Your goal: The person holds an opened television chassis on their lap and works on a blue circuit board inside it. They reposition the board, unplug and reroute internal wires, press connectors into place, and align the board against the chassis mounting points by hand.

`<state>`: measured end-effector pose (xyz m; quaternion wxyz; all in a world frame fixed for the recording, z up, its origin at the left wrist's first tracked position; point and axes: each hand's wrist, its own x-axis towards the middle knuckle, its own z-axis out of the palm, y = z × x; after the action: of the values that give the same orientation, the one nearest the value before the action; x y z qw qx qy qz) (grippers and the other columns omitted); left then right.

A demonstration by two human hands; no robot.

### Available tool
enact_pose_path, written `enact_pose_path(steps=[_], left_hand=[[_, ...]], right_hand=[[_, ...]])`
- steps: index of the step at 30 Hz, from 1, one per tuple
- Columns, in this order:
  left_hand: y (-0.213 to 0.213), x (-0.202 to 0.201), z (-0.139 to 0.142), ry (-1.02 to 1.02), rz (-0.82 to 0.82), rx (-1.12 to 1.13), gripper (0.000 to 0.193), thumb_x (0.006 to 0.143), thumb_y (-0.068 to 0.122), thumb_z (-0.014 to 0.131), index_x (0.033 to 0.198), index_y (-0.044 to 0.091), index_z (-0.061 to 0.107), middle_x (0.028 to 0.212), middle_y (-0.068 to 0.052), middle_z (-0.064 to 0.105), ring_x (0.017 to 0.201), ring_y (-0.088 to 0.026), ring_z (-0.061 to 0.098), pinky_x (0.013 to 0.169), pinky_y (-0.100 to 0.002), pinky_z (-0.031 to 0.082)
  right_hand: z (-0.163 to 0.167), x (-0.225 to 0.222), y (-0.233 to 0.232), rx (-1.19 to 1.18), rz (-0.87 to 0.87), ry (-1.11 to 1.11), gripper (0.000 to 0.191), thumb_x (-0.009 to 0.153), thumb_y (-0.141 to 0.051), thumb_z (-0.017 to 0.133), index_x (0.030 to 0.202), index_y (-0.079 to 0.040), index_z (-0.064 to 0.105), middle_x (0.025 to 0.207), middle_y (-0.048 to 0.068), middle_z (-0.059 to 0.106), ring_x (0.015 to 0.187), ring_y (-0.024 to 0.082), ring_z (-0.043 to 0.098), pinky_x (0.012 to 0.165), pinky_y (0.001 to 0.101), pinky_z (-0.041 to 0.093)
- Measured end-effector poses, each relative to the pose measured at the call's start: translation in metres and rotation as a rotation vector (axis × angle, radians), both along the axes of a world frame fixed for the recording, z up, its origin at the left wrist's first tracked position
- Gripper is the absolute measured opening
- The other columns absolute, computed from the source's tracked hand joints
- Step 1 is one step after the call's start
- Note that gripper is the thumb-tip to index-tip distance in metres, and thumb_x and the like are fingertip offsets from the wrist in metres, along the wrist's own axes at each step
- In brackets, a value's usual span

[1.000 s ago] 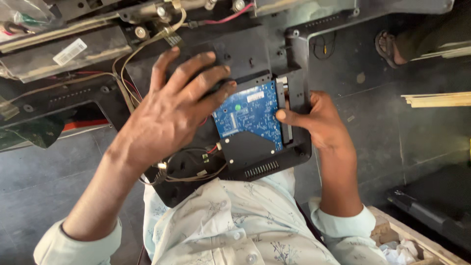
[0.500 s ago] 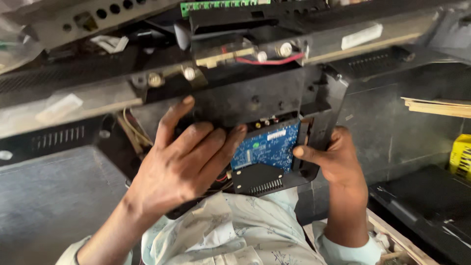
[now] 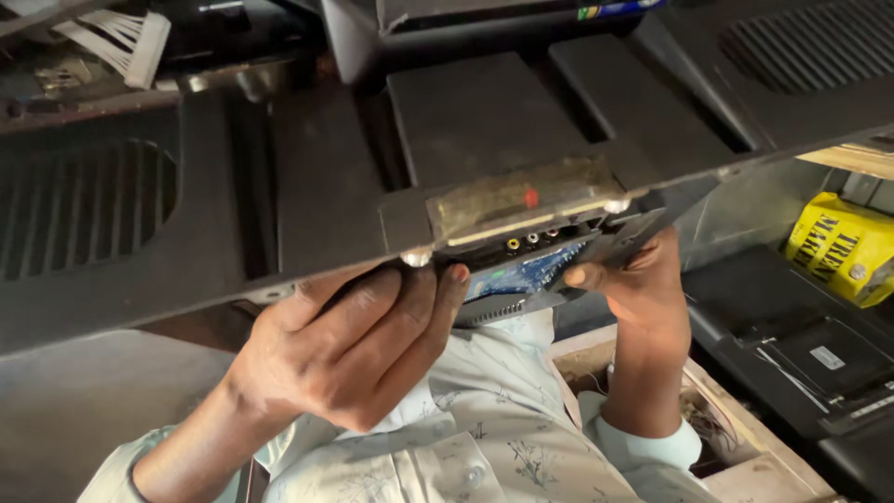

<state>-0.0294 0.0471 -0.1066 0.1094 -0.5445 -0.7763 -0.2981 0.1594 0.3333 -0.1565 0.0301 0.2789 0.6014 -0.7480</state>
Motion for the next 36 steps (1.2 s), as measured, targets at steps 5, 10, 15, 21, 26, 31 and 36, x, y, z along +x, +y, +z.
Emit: enact_pose_path(steps=[5,10,15,21,26,31,36], left_hand=[[-0.005,0.003,-0.005,-0.002,0.018,0.076,0.017,0.08,0.008,0.075,0.096,0.006,0.08,0.091,-0.003,0.071,0.083,-0.016,0.067,0.092,-0.035,0.057],[-0.008,0.025,-0.026,0.096,0.258,0.238,0.015,0.08,0.007,0.076,0.093,0.014,0.074,0.09,0.001,0.061,0.085,-0.019,0.06,0.093,-0.049,0.049],[-0.03,0.039,-0.036,0.018,0.206,0.11,0.022,0.086,0.005,0.076,0.107,0.012,0.077,0.112,-0.003,0.069,0.1,-0.021,0.064,0.1,-0.049,0.044],[-0.042,0.051,-0.04,0.02,0.485,0.18,0.032,0.089,0.01,0.087,0.114,0.015,0.069,0.121,-0.003,0.059,0.114,-0.025,0.061,0.108,-0.051,0.044],[-0.046,0.071,-0.042,-0.147,0.9,0.219,0.092,0.085,0.036,0.094,0.152,0.017,0.036,0.158,-0.006,0.023,0.152,-0.028,0.027,0.122,-0.044,0.033],[-0.043,0.077,-0.041,-0.409,1.041,0.38,0.127,0.077,0.042,0.098,0.168,0.02,0.011,0.167,-0.006,0.01,0.156,-0.023,0.016,0.126,-0.04,0.028],[-0.036,0.088,-0.036,-0.764,1.059,0.533,0.133,0.069,0.027,0.101,0.163,0.011,0.009,0.153,-0.01,0.024,0.137,-0.019,0.033,0.117,-0.036,0.033]], right_hand=[[-0.004,-0.002,0.002,0.035,0.025,-0.018,0.049,0.075,-0.002,0.094,0.117,0.006,0.071,0.106,0.012,0.077,0.1,0.017,0.072,0.088,0.0327,0.058],[-0.006,-0.002,0.003,-0.007,0.014,0.025,0.053,0.075,-0.002,0.093,0.122,0.004,0.069,0.116,0.011,0.076,0.106,0.018,0.072,0.094,0.0326,0.057],[-0.009,0.0,0.001,-0.03,0.003,0.034,0.049,0.08,0.001,0.09,0.123,0.005,0.068,0.111,0.012,0.076,0.1,0.019,0.073,0.095,0.0354,0.058],[-0.008,0.0,-0.001,-0.016,-0.001,0.024,0.051,0.081,0.004,0.089,0.127,0.005,0.066,0.118,0.012,0.073,0.108,0.019,0.07,0.101,0.0343,0.056],[-0.006,-0.006,-0.003,-0.04,-0.004,0.037,0.055,0.081,0.005,0.088,0.131,0.006,0.065,0.126,0.013,0.071,0.115,0.021,0.069,0.104,0.0336,0.055],[-0.004,-0.01,-0.005,-0.01,-0.003,0.045,0.06,0.08,0.007,0.088,0.134,0.006,0.062,0.126,0.013,0.071,0.116,0.022,0.069,0.104,0.0348,0.055],[-0.004,-0.014,-0.006,-0.022,-0.016,0.06,0.065,0.078,0.009,0.087,0.138,0.005,0.061,0.127,0.013,0.07,0.118,0.022,0.068,0.106,0.0356,0.054]])
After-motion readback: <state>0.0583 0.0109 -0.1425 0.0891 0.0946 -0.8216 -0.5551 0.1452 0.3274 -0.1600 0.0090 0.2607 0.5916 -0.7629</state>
